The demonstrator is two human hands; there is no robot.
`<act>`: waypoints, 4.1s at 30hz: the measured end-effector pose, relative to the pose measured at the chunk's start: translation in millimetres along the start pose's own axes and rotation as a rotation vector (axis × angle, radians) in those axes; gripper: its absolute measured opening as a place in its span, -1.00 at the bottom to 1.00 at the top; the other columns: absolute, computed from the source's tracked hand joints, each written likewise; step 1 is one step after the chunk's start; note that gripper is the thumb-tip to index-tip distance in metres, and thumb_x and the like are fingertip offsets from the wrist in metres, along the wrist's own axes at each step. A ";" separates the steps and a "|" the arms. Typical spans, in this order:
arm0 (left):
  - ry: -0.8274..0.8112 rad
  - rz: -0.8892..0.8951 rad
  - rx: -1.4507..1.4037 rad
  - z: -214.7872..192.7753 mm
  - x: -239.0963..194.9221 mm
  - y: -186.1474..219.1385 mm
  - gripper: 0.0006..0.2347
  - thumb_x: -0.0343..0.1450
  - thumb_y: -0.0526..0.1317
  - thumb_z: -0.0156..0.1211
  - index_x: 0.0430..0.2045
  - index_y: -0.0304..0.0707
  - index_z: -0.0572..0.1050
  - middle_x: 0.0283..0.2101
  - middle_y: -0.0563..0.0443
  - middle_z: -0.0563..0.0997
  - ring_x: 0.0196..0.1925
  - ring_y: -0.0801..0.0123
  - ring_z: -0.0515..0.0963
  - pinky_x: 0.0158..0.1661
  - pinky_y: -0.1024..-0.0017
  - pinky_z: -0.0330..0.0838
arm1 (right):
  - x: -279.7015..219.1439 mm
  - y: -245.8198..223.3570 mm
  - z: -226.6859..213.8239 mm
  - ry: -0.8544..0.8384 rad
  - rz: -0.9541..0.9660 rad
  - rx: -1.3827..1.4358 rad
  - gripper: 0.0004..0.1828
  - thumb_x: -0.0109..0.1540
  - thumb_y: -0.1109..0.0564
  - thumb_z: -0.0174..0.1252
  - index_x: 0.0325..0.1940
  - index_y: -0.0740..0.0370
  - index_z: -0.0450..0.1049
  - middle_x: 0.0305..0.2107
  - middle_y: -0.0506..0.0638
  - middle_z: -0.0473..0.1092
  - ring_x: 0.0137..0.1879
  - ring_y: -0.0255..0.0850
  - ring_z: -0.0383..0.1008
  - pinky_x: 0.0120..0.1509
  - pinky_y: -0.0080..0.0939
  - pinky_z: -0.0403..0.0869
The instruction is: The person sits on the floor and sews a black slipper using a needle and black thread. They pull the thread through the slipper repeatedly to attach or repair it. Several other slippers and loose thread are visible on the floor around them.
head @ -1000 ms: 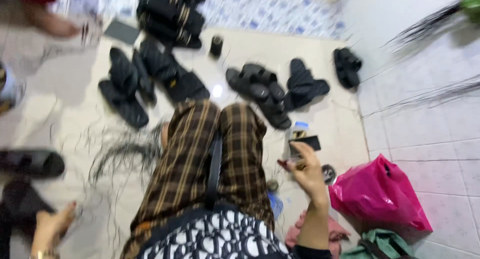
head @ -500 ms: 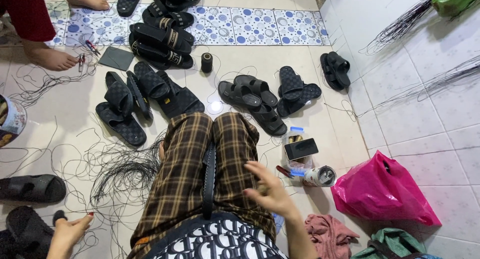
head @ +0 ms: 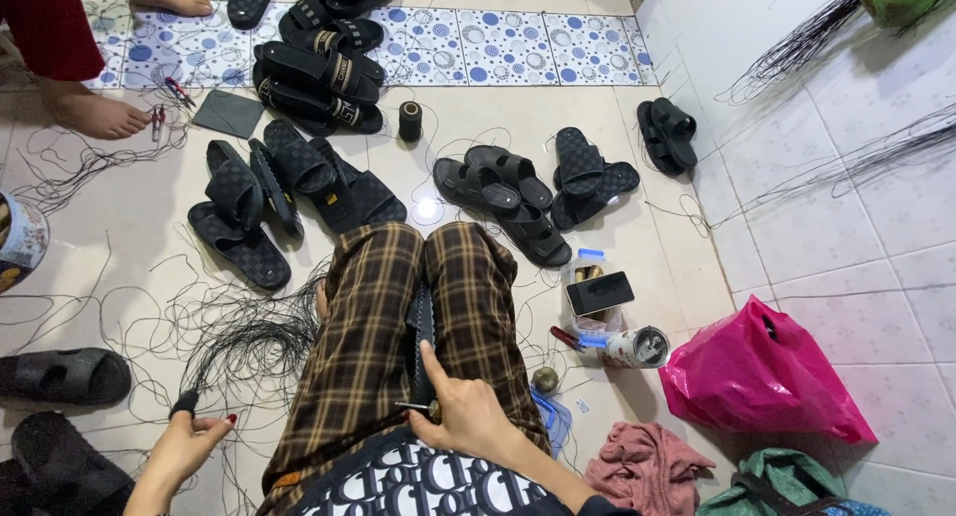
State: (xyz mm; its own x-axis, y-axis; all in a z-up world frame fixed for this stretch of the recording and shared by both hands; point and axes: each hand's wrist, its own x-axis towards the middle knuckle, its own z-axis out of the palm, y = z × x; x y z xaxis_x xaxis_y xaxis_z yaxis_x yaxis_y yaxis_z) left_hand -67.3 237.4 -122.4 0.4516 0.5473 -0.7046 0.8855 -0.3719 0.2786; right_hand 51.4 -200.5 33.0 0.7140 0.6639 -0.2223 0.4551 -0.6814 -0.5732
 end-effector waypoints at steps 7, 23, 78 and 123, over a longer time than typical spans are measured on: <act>-0.092 0.185 -0.036 -3.0 -27.9 38.2 -0.38 0.37 -0.12 0.30 0.35 -0.19 0.21 0.03 -0.15 0.72 0.13 0.11 0.63 0.19 0.22 0.36 | 0.7 18.2 -26.3 0.291 -0.055 0.259 -0.28 0.14 0.16 0.09 0.41 0.33 0.21 -0.29 0.03 0.30 -0.28 -0.26 0.35 -0.26 -0.38 0.34; -0.219 0.132 0.047 -48.1 -101.6 157.1 -0.49 0.44 -0.10 0.14 0.31 -0.22 0.30 0.07 0.07 0.61 -0.05 0.26 0.57 -0.07 0.29 0.40 | -32.4 130.7 -96.6 0.921 -0.059 1.262 -0.37 0.12 0.27 0.07 0.28 0.57 0.32 0.03 0.37 0.44 0.08 0.03 0.55 0.16 -0.08 0.61; -0.423 -0.420 -2.010 63.5 250.6 390.4 -0.73 0.25 -0.24 0.39 -0.29 -0.32 0.45 -0.37 -0.05 0.49 -0.41 0.35 0.56 -0.39 0.52 0.42 | 116.7 240.4 -63.6 0.497 0.948 1.200 -0.69 0.25 0.32 0.17 0.09 0.31 0.54 -0.48 0.11 0.48 -0.49 -0.23 0.43 -0.45 -0.34 0.39; -0.133 1.378 -0.368 116.5 -132.8 234.2 -0.08 0.11 -0.22 0.61 0.36 -0.46 0.16 0.45 -0.49 0.10 0.48 -0.27 0.10 0.41 0.05 0.09 | 13.3 27.7 -110.3 0.044 -0.181 0.052 -0.52 0.30 0.22 0.06 0.33 0.11 0.41 -0.20 0.13 0.53 -0.12 0.17 0.58 -0.17 0.09 0.54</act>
State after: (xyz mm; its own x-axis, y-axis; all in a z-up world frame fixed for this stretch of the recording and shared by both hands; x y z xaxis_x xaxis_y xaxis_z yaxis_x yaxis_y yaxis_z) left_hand 67.3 -9.7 -39.6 0.9630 -0.1643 0.2135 -0.2564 -0.3155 0.9136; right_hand 132.1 -244.6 101.1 0.6459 0.7595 -0.0775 0.5514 -0.5343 -0.6407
